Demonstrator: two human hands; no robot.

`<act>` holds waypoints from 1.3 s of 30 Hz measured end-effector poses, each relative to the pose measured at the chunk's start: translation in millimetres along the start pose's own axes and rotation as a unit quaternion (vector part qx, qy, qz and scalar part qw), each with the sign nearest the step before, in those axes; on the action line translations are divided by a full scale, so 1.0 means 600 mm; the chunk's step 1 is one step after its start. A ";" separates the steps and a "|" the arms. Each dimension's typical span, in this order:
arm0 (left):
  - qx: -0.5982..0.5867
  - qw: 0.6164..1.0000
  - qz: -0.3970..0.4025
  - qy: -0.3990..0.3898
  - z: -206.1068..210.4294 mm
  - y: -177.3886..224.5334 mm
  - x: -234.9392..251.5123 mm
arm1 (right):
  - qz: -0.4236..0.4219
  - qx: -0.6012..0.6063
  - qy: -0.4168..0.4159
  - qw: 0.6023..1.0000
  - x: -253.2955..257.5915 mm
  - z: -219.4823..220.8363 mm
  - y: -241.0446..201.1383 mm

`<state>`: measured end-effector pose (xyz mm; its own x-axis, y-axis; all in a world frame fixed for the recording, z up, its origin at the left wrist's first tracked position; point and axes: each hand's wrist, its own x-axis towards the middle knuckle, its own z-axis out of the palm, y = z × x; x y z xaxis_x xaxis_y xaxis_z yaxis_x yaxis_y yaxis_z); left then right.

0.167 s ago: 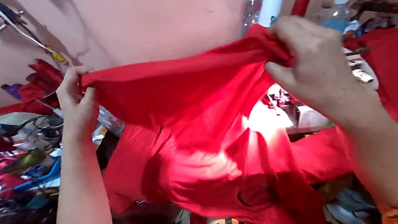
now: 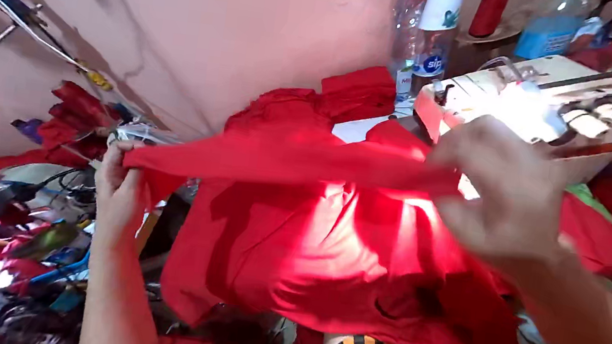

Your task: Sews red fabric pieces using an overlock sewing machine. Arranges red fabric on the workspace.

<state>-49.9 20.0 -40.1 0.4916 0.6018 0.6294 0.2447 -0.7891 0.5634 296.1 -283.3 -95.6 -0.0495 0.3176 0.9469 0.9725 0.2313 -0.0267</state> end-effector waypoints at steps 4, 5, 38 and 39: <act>0.135 0.977 -0.163 -0.030 -0.026 -0.077 -0.051 | 0.089 0.313 -0.119 0.938 -0.111 0.066 -0.132; 0.217 0.951 -0.211 -0.062 -0.025 -0.079 -0.055 | 0.089 0.354 -0.149 0.919 -0.136 0.085 -0.163; 0.063 0.951 -0.077 -0.292 0.231 0.187 0.034 | 0.450 0.588 -0.203 0.641 -0.056 0.160 -0.047; 0.075 0.956 -0.081 -0.271 0.237 0.183 0.033 | 0.447 0.569 -0.193 0.663 -0.059 0.146 -0.046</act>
<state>105.5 -72.0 -41.8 0.7881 0.5978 0.1469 0.4523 -0.7241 0.5207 250.9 -220.1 -156.4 0.1626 0.9565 0.2424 -0.1379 0.2653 -0.9543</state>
